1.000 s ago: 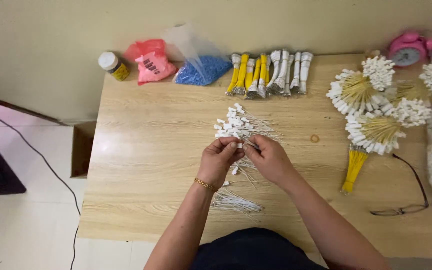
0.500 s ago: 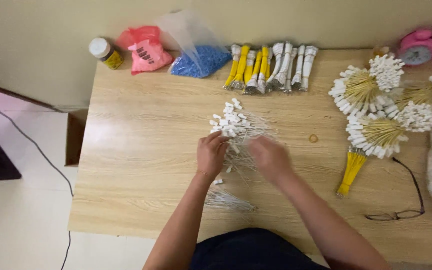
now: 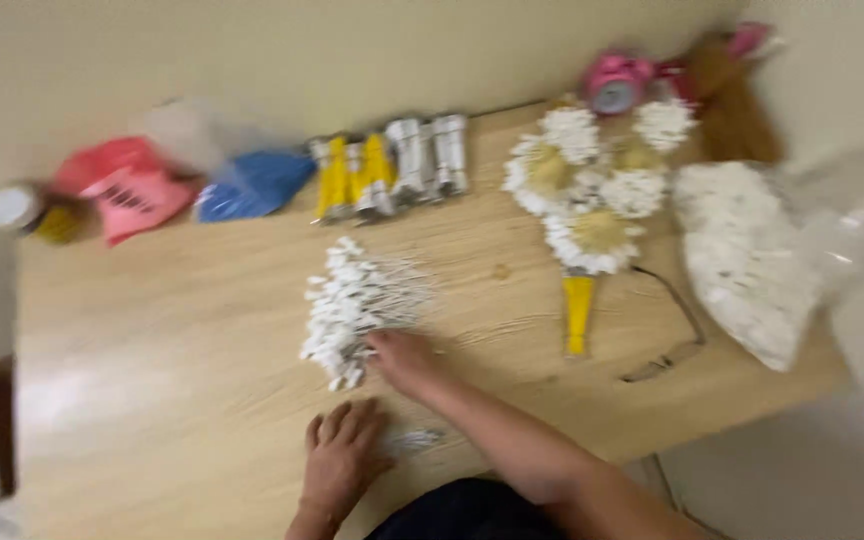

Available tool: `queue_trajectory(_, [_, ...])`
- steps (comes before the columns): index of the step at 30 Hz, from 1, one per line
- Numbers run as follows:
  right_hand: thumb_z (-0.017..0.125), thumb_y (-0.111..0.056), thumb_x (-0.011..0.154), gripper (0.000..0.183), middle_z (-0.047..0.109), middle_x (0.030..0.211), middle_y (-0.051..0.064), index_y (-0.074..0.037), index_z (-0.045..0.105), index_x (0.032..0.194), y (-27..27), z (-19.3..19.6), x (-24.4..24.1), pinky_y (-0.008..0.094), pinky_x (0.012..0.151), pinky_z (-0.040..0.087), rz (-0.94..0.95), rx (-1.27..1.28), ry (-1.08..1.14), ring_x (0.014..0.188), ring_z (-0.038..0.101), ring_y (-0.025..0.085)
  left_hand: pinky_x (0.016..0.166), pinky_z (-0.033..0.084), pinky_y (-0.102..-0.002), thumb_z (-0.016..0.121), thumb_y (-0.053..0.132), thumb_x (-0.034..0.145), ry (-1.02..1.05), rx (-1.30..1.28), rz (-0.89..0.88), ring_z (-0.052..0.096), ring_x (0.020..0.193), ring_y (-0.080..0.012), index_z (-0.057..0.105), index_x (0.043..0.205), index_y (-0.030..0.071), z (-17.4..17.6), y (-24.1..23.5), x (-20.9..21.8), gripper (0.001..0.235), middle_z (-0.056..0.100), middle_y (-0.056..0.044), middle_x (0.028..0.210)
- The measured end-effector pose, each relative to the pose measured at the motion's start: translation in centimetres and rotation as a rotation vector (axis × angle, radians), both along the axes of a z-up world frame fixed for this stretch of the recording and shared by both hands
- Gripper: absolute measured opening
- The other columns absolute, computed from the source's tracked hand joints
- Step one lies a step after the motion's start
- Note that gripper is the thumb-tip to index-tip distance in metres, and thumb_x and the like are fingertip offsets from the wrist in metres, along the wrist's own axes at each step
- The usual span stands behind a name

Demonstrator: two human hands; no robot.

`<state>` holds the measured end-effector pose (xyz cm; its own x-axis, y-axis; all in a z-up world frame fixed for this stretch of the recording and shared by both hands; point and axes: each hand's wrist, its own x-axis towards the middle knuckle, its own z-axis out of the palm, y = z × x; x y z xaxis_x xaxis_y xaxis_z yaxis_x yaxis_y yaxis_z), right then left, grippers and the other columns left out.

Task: The person repeatedly picks small white foam pieces and metal wires from a table, inserts the foam pieces onto the wires, and places the assembled units back on the table. They briefly open a plastic bag of foam pieces to retrieve more before continuing the repetitive assembly.

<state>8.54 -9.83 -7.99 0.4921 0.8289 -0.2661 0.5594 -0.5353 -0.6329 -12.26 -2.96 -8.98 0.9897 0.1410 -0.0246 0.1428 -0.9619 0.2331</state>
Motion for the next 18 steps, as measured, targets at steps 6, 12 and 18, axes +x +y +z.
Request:
queue_trajectory(6, [0.058, -0.032, 0.092, 0.030, 0.071, 0.102, 0.004, -0.016, 0.062, 0.116, -3.7, 10.5, 3.0, 0.031, 0.063, 0.050, -0.458, 0.130, 0.268, 0.079, 0.068, 0.016, 0.091, 0.037, -0.039, 0.065, 0.048, 0.075, -0.349, 0.068, 0.059, 0.060, 0.097, -0.0194, 0.065, 0.105, 0.040, -3.1, 0.3, -0.8, 0.031, 0.062, 0.010, 0.120])
queue_trajectory(12, [0.061, 0.000, 0.093, 0.014, 0.063, 0.074, 0.005, -0.008, 0.065, 0.081, -31.7, -3.9, 24.1, 0.031, 0.052, 0.041, -1.168, 0.637, -0.612, 0.063, 0.057, 0.013, 0.099, 0.042, -0.041, 0.064, 0.056, 0.061, -0.314, 0.106, 0.267, 0.065, 0.093, -0.0160, 0.068, 0.103, 0.046, -7.3, -0.4, -0.5, 0.043, 0.066, 0.016, 0.107])
queue_trajectory(18, [0.088, -0.036, 0.091, 0.107, 0.015, 0.159, 0.015, -0.014, 0.001, 0.150, -37.7, 18.0, 23.9, 0.042, 0.114, 0.035, -1.920, 0.647, -0.308, 0.143, 0.034, 0.031, 0.094, 0.041, -0.038, 0.065, 0.046, 0.074, -0.509, 0.008, 0.262, 0.064, 0.084, -0.0169, 0.070, 0.094, 0.037, -4.6, -1.9, 2.2, 0.023, 0.068, 0.012, 0.103])
